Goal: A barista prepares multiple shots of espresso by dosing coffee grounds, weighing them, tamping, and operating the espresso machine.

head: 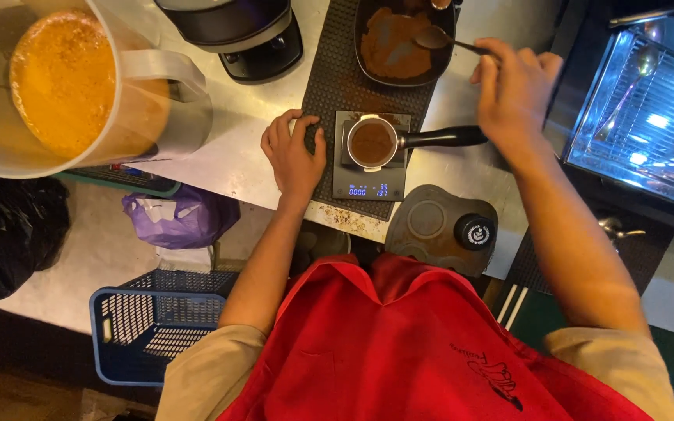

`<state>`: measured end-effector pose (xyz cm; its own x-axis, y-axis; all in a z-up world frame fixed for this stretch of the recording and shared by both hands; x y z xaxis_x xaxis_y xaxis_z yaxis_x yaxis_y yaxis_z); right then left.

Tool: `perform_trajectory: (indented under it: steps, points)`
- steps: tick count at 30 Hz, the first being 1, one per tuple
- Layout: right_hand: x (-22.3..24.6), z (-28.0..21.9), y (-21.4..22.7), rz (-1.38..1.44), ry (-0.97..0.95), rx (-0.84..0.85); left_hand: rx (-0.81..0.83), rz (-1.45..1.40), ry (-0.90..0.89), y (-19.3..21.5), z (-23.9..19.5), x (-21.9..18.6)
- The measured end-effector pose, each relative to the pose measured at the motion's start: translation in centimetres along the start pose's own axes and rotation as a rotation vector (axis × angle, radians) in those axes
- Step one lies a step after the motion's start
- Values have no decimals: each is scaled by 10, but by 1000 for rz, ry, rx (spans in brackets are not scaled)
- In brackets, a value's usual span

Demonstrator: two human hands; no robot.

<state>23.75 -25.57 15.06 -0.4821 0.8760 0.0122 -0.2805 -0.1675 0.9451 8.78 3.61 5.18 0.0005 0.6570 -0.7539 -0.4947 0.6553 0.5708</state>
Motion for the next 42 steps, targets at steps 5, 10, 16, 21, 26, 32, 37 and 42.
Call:
perform_trajectory:
  steps: [5, 10, 16, 21, 26, 32, 37, 42]
  points:
    - [-8, 10, -25, 207, -263, 151, -12, -1, -7, 0, 0, 1]
    - [-15, 3, -47, 522, -562, 291, -10, -5, 0, 0, -1, 3]
    - [-14, -9, -59, 775, -742, 401, -19, -8, -1, -2, -3, 6]
    - [-18, -8, -27, 826, -659, 318, -19, 1, -3, -1, -3, 7]
    - [-3, -29, 39, 756, -690, 362, -8, -3, 4, -1, -3, 6]
    - [24, -65, 78, 751, -541, 308, 0, 3, 14, -10, -7, 19]
    - [48, -72, 89, 678, -330, 223, 8, 20, 16, -17, -9, 25]
    - [26, -81, 69, 852, -515, 224, 2, 35, 11, -16, -10, 24]
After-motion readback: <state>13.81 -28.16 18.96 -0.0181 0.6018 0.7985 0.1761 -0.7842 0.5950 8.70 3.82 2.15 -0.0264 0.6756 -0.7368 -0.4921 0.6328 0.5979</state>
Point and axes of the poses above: each hand's wrist, its own z-axis towards the middle knuckle, its own y-axis out of the back of the hand, x = y × z, the point moved 10 cm from there along z, towards the middle knuckle, and after that the axes turned 14 degrees about -z, right-handed, at the moved point
